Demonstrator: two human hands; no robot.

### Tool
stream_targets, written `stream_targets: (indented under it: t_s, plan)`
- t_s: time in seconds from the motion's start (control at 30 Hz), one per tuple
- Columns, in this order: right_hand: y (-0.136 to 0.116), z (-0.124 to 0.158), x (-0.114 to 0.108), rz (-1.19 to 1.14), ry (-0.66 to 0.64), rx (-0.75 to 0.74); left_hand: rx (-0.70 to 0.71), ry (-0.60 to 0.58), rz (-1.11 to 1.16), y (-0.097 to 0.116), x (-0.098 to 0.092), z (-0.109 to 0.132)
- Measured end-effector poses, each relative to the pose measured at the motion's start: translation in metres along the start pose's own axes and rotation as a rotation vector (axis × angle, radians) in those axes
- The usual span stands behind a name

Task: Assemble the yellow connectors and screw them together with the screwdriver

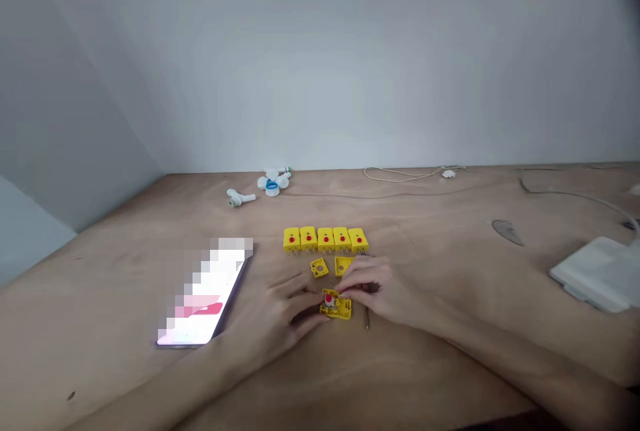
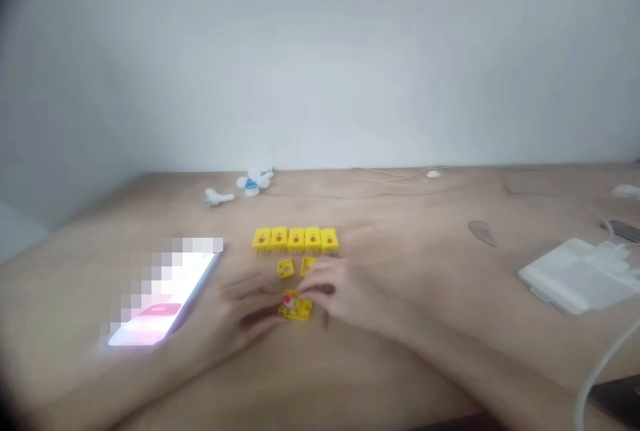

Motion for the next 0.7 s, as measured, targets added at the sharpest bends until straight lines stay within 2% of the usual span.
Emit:
stream_targets:
  t_s: [0.23,0.7]
  plan:
    - [0.0070,0.0028,0.0003,0.017,-0.035,-0.025,-0.012,-0.039,0.057,0.0003,-0.0013,-0.0023]
    - [-0.0002,0.0044,-0.0053,0.033,-0.126,-0.039,0.006,-0.049,0.131,-0.0059,0.0018,-0.0024]
Point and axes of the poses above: each hand's wrist, its own z-axis away from the middle knuckle, its own x-axis out of the palm, y = z × x, the point moved 3 cm from there along -z, towards the middle knuckle, and after that the axes turned 4 degrees about x, right-handed, at the moved point
